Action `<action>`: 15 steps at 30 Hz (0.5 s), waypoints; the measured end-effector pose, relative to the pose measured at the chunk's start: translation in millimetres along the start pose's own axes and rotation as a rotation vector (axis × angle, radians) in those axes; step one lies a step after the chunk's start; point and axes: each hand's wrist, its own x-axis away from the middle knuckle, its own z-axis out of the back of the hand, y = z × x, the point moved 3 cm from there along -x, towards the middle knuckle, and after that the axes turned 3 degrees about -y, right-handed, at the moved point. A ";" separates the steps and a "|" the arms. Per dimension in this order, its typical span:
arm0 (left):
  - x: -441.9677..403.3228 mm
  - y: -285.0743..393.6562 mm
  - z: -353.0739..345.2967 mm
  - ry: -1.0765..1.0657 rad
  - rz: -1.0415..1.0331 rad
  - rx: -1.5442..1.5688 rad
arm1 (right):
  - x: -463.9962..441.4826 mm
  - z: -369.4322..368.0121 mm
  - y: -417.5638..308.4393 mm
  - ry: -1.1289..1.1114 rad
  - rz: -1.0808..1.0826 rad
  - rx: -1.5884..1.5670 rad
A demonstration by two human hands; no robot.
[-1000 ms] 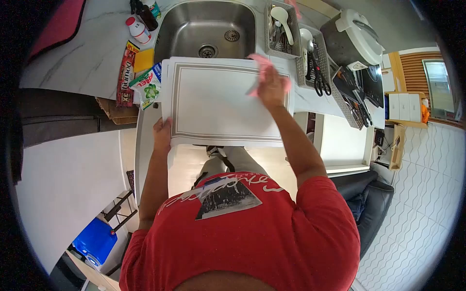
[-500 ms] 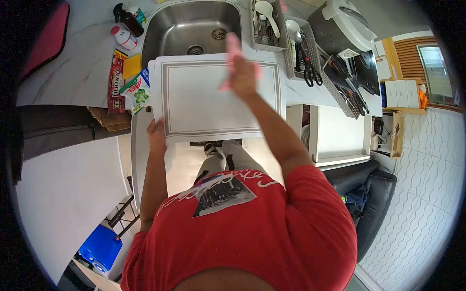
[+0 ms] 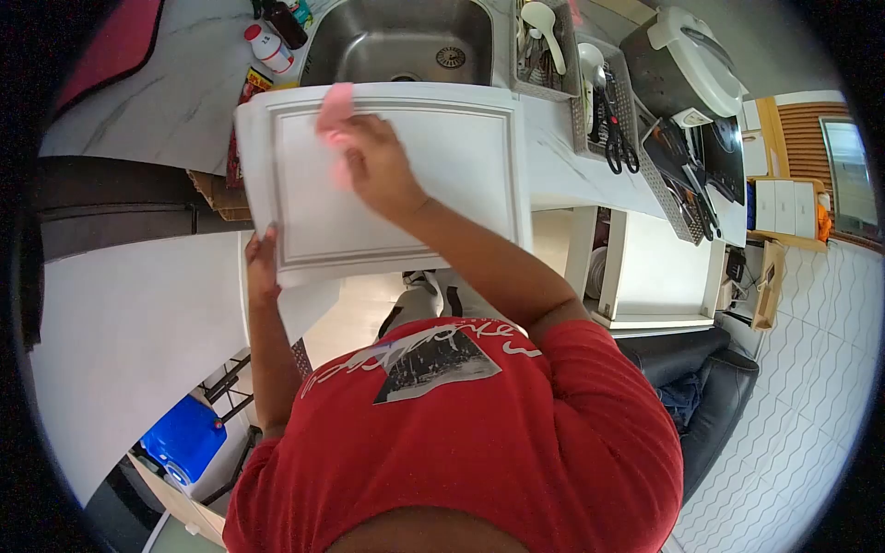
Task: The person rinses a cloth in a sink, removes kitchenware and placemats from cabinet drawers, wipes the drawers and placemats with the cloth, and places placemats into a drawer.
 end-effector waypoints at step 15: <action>-30.9 -101.6 -89.9 0.109 -0.093 0.473 | 72.5 -79.9 57.9 -0.501 0.129 0.483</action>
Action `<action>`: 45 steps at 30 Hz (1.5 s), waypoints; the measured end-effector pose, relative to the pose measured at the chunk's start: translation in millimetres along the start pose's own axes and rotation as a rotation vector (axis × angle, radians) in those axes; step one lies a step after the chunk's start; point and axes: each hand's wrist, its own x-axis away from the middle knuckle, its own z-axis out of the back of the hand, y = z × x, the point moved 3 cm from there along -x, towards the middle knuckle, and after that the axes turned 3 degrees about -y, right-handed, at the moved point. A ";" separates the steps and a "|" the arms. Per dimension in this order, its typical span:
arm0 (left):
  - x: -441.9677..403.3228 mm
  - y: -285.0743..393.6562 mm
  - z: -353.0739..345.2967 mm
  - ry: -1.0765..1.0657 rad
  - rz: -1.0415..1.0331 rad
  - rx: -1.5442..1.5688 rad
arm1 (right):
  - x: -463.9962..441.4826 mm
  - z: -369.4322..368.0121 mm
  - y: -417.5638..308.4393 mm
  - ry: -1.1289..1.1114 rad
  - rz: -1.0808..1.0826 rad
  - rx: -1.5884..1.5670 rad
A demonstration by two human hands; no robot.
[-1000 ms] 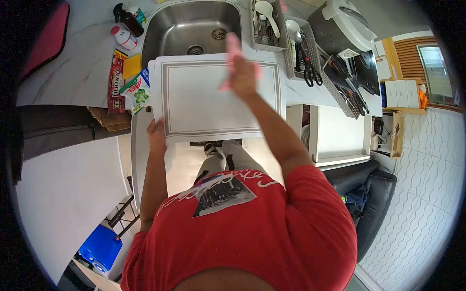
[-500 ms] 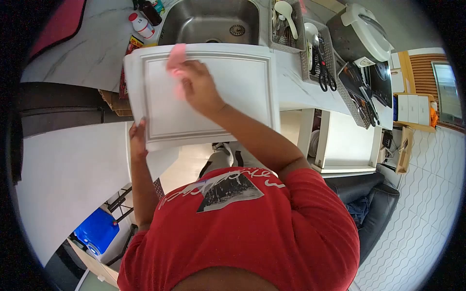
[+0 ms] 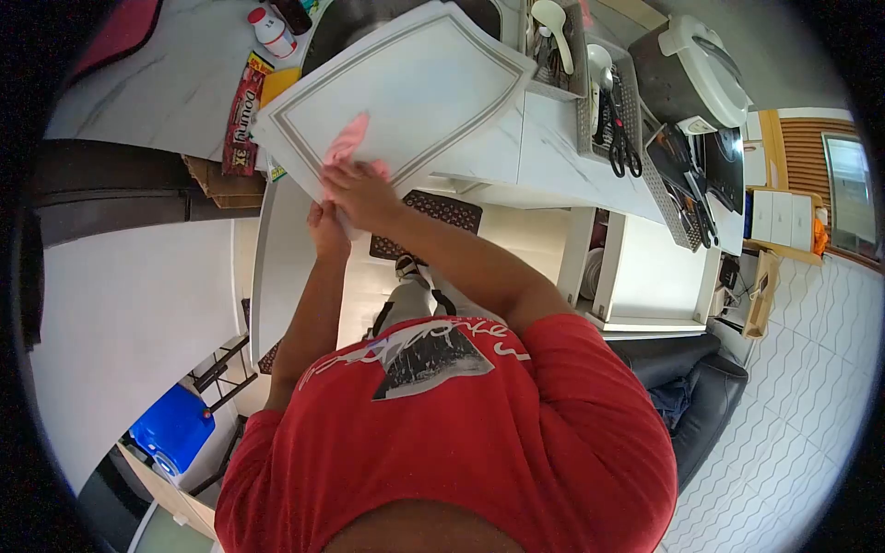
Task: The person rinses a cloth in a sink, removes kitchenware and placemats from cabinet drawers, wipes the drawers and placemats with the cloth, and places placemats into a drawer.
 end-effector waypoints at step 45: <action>14.5 26.3 34.1 -0.092 0.168 -0.243 | -3.8 31.6 29.4 0.368 -0.015 -0.013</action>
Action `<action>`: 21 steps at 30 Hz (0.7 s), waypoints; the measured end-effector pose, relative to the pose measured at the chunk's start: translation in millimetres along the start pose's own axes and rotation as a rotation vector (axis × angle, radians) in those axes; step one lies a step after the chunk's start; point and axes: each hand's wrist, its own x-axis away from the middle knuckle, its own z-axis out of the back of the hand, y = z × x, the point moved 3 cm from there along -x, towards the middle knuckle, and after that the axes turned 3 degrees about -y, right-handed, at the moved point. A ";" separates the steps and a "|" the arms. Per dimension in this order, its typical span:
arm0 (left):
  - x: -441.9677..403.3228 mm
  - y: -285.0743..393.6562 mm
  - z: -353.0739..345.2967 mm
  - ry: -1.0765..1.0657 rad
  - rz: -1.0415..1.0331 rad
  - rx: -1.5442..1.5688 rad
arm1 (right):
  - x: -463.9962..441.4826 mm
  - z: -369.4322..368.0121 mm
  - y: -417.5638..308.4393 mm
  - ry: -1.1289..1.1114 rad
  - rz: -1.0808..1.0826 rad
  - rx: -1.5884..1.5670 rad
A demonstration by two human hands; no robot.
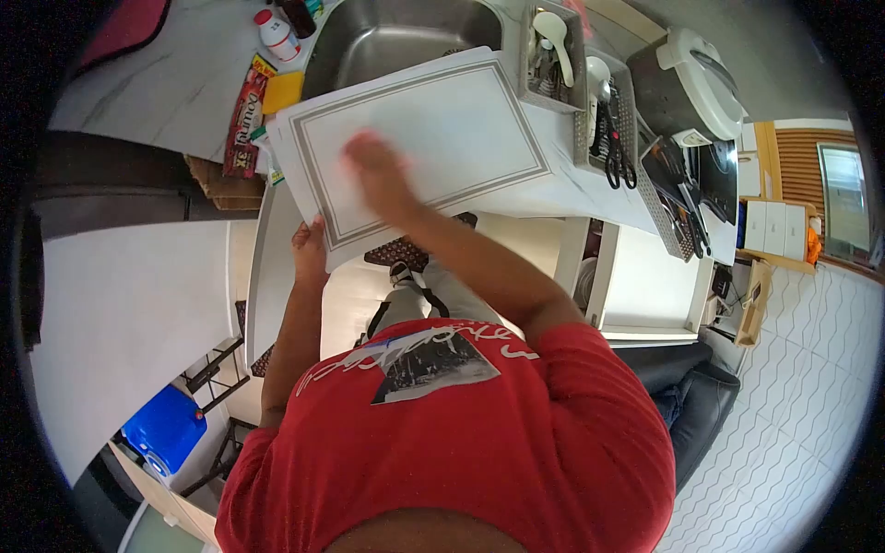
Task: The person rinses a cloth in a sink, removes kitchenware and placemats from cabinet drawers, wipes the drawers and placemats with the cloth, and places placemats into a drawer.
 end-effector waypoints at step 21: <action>16.9 26.5 31.0 0.030 0.033 0.023 | 149.0 190.4 91.5 0.268 -1.096 -0.210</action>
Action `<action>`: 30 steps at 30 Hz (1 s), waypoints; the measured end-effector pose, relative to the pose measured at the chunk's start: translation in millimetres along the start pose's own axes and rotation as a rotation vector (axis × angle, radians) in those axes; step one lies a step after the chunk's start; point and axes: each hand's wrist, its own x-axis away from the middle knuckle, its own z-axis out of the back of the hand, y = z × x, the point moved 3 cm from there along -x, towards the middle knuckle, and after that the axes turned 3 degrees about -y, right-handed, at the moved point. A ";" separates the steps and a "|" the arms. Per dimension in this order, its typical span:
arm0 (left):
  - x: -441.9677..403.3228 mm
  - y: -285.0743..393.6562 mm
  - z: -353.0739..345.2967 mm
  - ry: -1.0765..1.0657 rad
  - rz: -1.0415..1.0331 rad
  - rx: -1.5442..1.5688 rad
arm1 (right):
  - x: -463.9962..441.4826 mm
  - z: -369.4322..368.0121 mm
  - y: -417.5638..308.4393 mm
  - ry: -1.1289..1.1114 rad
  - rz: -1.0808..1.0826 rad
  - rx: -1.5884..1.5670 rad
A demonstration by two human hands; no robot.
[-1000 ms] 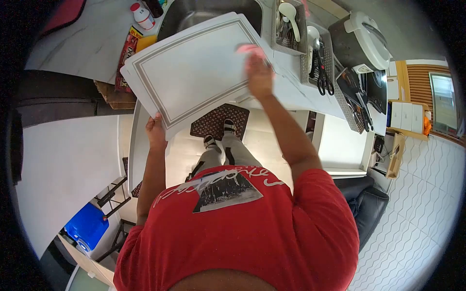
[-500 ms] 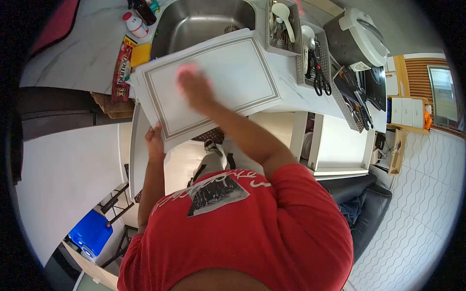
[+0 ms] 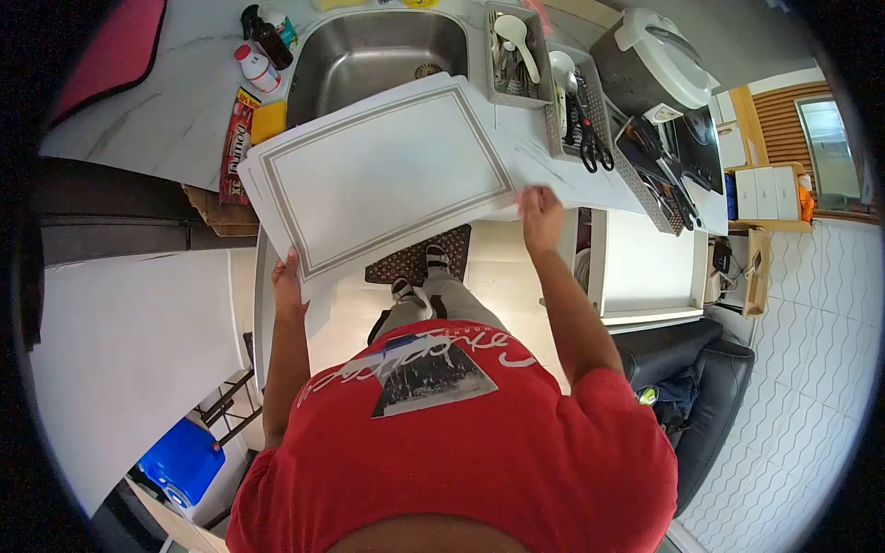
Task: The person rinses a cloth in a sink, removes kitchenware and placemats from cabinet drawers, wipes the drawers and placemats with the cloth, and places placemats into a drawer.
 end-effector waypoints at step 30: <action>-33.3 26.9 -5.5 -0.006 -0.027 -0.558 | 121.5 158.3 -306.9 0.558 0.912 0.019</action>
